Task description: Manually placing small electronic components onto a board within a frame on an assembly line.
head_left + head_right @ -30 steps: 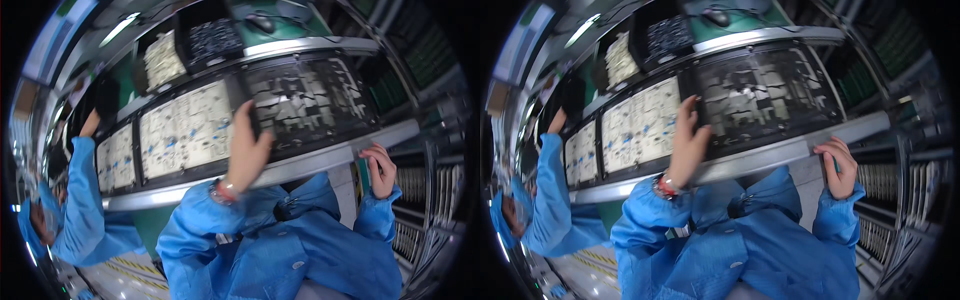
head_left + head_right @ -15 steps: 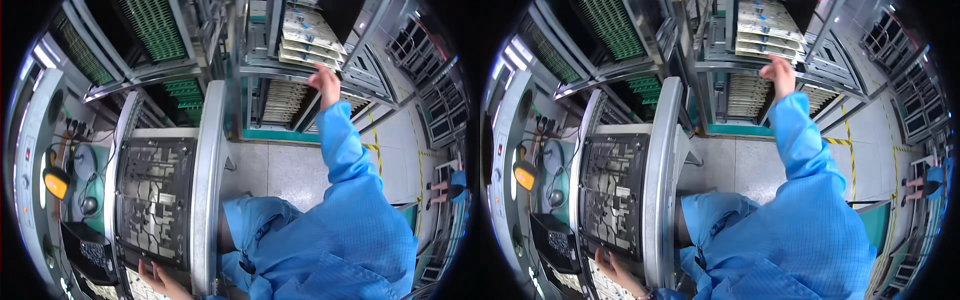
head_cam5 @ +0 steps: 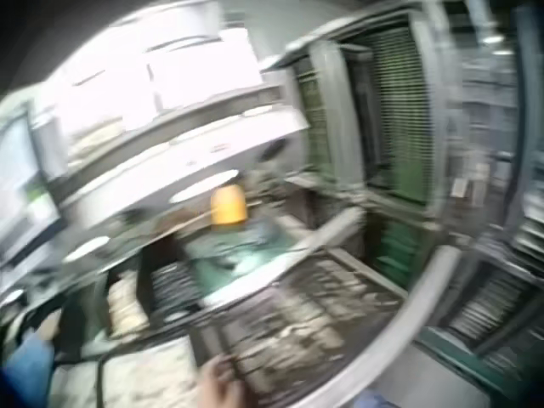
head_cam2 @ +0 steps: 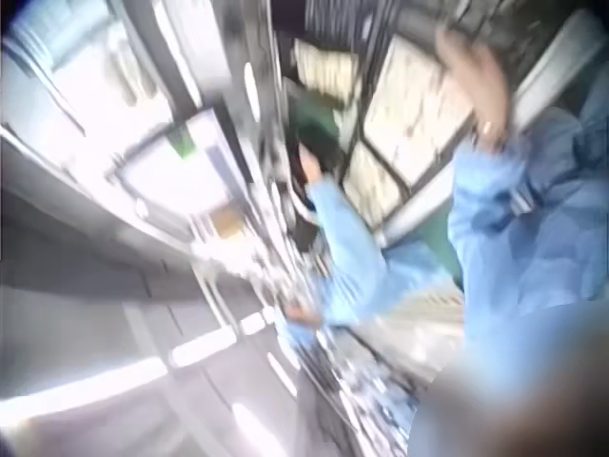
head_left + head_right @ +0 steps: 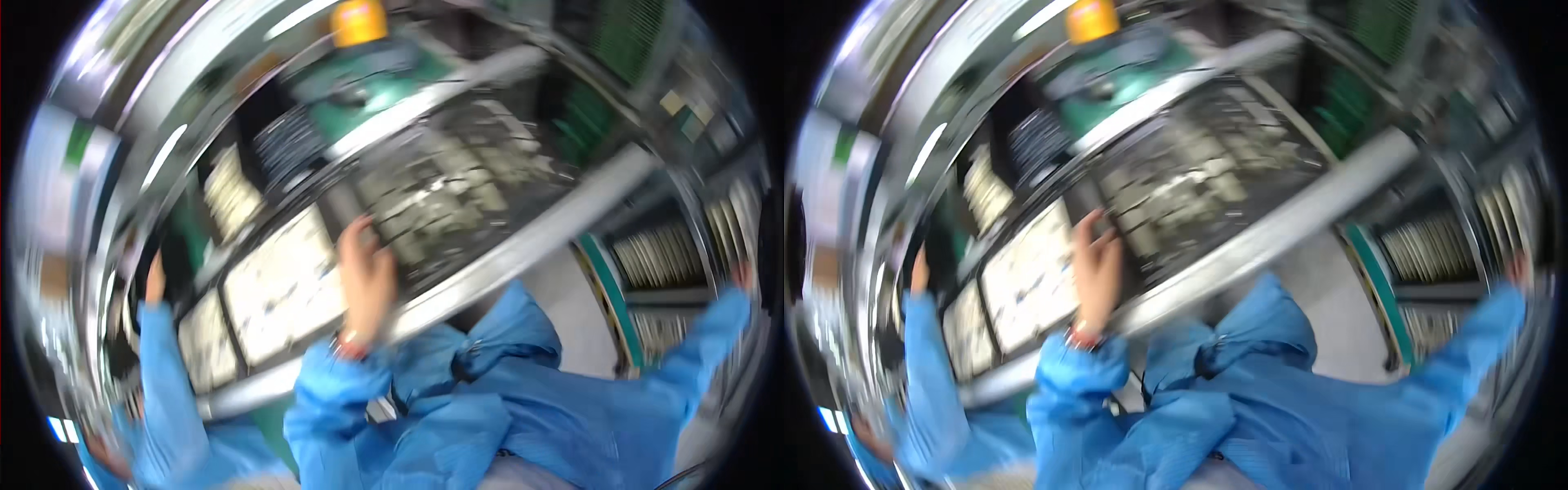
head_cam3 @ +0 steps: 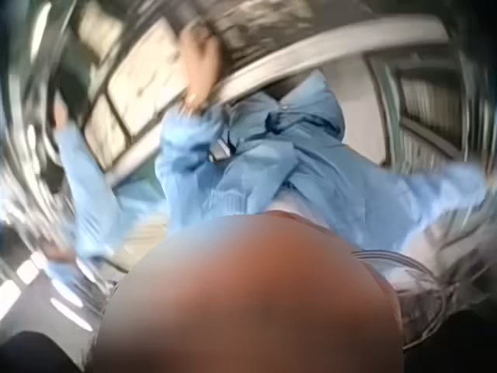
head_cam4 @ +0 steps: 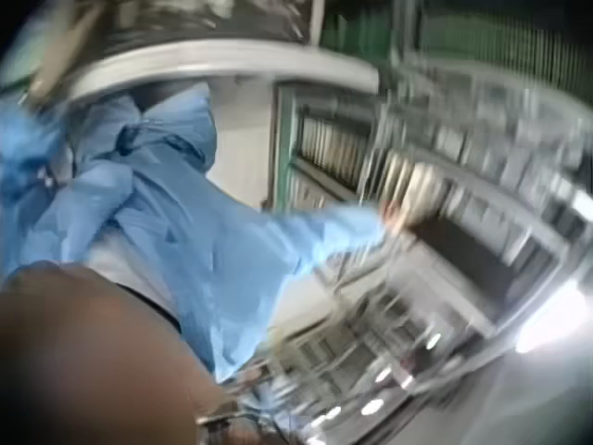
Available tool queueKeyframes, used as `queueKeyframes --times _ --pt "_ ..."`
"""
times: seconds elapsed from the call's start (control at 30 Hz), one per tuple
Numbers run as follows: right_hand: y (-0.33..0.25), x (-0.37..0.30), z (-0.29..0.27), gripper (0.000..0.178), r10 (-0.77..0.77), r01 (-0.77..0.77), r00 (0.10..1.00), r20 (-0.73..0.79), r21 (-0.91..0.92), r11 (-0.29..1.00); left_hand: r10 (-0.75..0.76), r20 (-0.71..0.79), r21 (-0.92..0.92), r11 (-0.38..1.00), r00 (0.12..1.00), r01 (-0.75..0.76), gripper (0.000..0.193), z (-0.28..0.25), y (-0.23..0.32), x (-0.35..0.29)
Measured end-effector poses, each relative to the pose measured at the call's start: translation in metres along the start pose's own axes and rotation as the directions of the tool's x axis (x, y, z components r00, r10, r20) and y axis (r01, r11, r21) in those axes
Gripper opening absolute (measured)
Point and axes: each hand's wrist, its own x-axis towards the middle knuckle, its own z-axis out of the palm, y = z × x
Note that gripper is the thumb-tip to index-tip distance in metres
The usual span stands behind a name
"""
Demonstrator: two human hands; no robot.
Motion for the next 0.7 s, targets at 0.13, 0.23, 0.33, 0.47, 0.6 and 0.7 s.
queueKeyframes --times 0.13,0.23,0.33,0.47,0.6,0.7 --pt "0.226 0.050 0.060 0.021 0.078 -0.113 0.933 0.352 0.081 0.990 0.177 -0.015 0.347 0.924 0.984 -0.161 0.043 0.015 0.044 -0.014" --pt "0.220 0.007 0.071 0.018 -0.030 -0.071 0.874 0.485 0.189 0.979 0.239 0.016 0.375 0.899 0.971 -0.227 0.040 -0.011 0.040 -0.016" --pt "0.284 -0.134 0.037 0.018 -0.077 -0.143 0.848 0.525 0.367 0.919 0.239 0.099 0.533 0.807 0.966 -0.255 0.037 0.004 0.064 -0.017" --pt "0.226 -0.310 0.134 0.023 -0.250 -0.093 0.806 0.536 0.532 0.841 0.257 0.166 0.597 0.743 0.952 -0.304 0.032 -0.008 0.056 -0.006" --pt "0.201 -0.412 0.205 0.030 -0.314 0.328 0.944 -0.100 0.378 0.866 0.292 0.172 0.606 0.722 0.941 -0.335 0.029 -0.010 0.044 0.012" --pt "0.164 -0.507 0.297 0.037 -0.361 0.405 0.907 -0.216 0.217 0.888 0.272 0.147 0.603 0.738 0.951 -0.304 0.025 -0.008 0.045 0.019"
